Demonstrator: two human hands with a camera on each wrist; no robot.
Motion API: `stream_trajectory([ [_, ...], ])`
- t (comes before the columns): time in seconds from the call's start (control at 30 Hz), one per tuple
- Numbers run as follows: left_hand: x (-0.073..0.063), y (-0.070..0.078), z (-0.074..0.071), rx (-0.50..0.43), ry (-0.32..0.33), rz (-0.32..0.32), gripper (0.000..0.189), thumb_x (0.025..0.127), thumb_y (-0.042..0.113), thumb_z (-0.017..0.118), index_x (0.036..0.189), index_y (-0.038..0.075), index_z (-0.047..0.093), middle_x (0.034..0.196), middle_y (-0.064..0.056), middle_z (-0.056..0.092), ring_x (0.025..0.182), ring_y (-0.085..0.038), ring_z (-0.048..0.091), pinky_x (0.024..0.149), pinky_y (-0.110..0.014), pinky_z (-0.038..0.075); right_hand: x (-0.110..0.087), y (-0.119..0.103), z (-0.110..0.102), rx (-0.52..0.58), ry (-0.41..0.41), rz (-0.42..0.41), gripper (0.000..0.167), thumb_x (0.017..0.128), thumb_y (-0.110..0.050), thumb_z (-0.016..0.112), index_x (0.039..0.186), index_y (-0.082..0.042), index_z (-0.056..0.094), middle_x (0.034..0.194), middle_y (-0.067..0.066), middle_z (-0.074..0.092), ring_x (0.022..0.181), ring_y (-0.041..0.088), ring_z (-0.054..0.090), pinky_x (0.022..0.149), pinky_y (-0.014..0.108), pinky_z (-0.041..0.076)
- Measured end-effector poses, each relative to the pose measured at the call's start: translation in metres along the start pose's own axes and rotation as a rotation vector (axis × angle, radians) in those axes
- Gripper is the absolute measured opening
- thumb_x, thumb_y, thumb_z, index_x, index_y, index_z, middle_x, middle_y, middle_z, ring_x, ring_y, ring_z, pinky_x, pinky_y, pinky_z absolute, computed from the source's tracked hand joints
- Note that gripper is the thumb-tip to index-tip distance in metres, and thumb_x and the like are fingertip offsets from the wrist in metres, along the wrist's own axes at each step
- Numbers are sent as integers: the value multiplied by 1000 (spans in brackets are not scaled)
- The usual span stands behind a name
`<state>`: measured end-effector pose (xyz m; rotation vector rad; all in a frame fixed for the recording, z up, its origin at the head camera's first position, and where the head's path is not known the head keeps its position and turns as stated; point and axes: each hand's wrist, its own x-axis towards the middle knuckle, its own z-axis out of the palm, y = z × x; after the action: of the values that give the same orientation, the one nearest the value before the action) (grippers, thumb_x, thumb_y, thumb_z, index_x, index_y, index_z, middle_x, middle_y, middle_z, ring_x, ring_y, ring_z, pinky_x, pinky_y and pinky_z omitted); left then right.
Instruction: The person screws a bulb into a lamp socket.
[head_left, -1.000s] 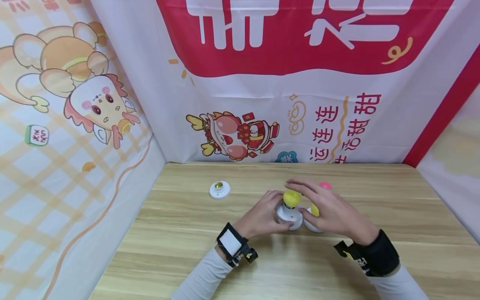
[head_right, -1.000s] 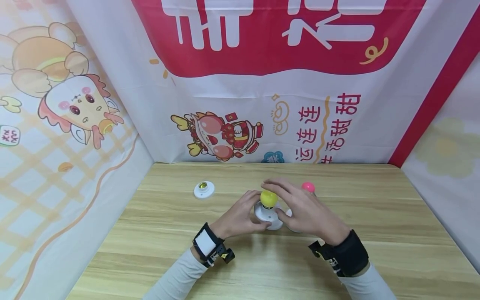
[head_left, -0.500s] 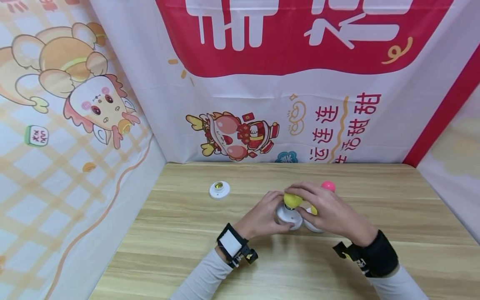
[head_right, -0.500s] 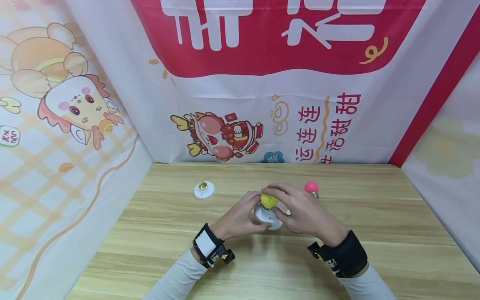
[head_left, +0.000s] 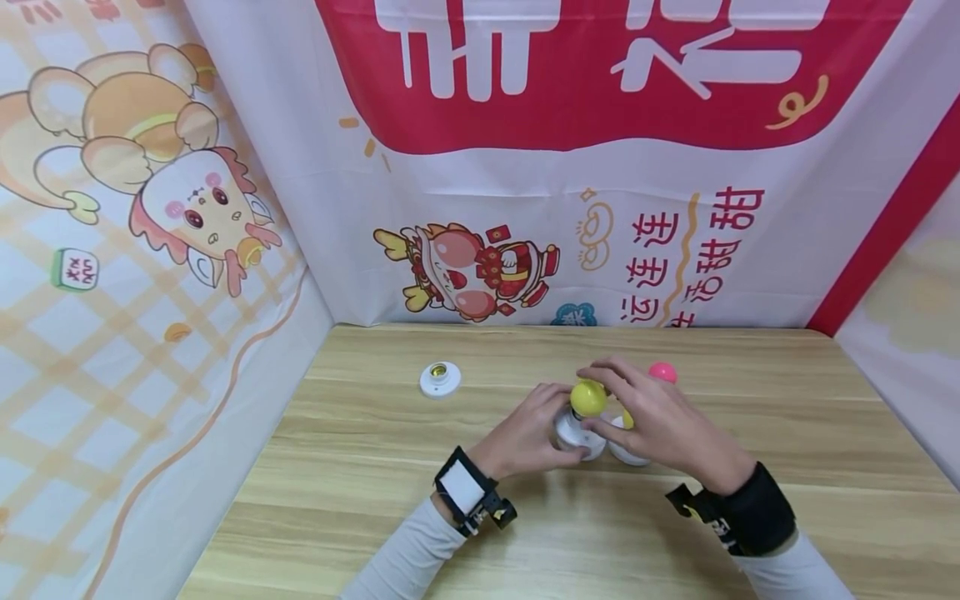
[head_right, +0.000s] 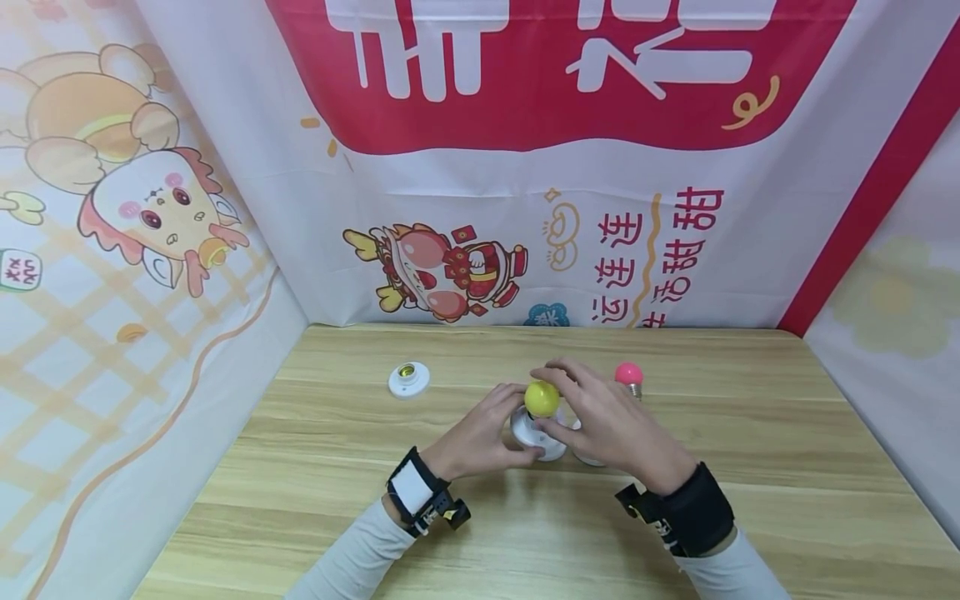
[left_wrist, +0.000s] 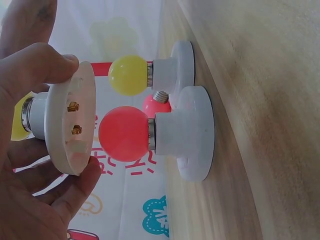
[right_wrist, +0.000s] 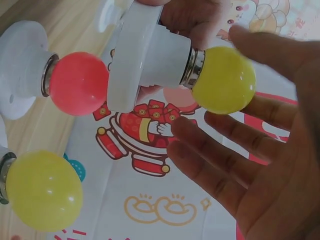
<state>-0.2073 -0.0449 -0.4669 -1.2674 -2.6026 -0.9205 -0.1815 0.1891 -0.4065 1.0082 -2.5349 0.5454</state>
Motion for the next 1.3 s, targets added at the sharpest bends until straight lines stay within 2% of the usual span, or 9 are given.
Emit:
stream_trajectory([
  [0.1,0,-1,0,0,2,-6,78,88,33,89,152,7,53,151,-8,57,139,-19,53,114,-27,52,-2,0,-2,20,-24,4,70,89,-30,87,150,-14,57,147,10,61,122,28,70,91,48,67],
  [0.2,0,-2,1,-4,1,-9,80,87,33,89,153,7,51,151,-8,57,138,-19,53,115,-28,52,-3,0,-5,37,-44,-24,70,89,-20,84,153,-17,56,153,7,59,132,29,66,97,50,65],
  [0.3,0,-2,0,-2,-2,-10,83,88,33,89,156,8,49,151,-7,57,139,-18,52,115,-27,51,-2,1,-6,44,-49,-58,66,89,-11,82,150,-17,59,151,4,62,135,27,65,102,50,62],
  [0.47,1,-2,0,4,-6,-12,82,88,34,88,155,9,49,151,-5,57,138,-17,52,114,-25,51,-2,0,-7,50,-56,-68,60,87,-8,86,143,-15,65,145,3,66,132,26,67,104,48,61],
  [0.8,0,0,0,-9,-19,-21,82,88,33,88,156,8,49,153,-5,56,139,-17,52,116,-26,50,-1,0,-6,36,-39,-45,59,84,-16,92,138,-10,69,135,8,70,120,26,72,98,46,64],
  [1.07,1,1,2,-7,-19,-14,76,88,33,89,151,8,54,152,-5,58,139,-18,52,115,-25,51,1,0,-2,-2,1,-24,55,80,-33,95,125,-11,71,120,4,73,102,15,73,88,37,67],
  [1.13,2,1,2,-3,-20,-13,76,88,33,89,151,8,54,152,-6,58,140,-18,52,116,-25,50,1,0,-1,-7,2,-23,58,81,-35,95,127,-11,70,123,5,72,103,17,73,87,38,68],
  [1.3,1,1,1,-2,-17,-19,78,87,33,89,152,7,53,152,-8,58,140,-20,52,116,-28,51,-2,-1,-4,11,-13,-17,75,84,-38,92,147,-13,59,148,12,59,119,30,70,91,49,67],
])
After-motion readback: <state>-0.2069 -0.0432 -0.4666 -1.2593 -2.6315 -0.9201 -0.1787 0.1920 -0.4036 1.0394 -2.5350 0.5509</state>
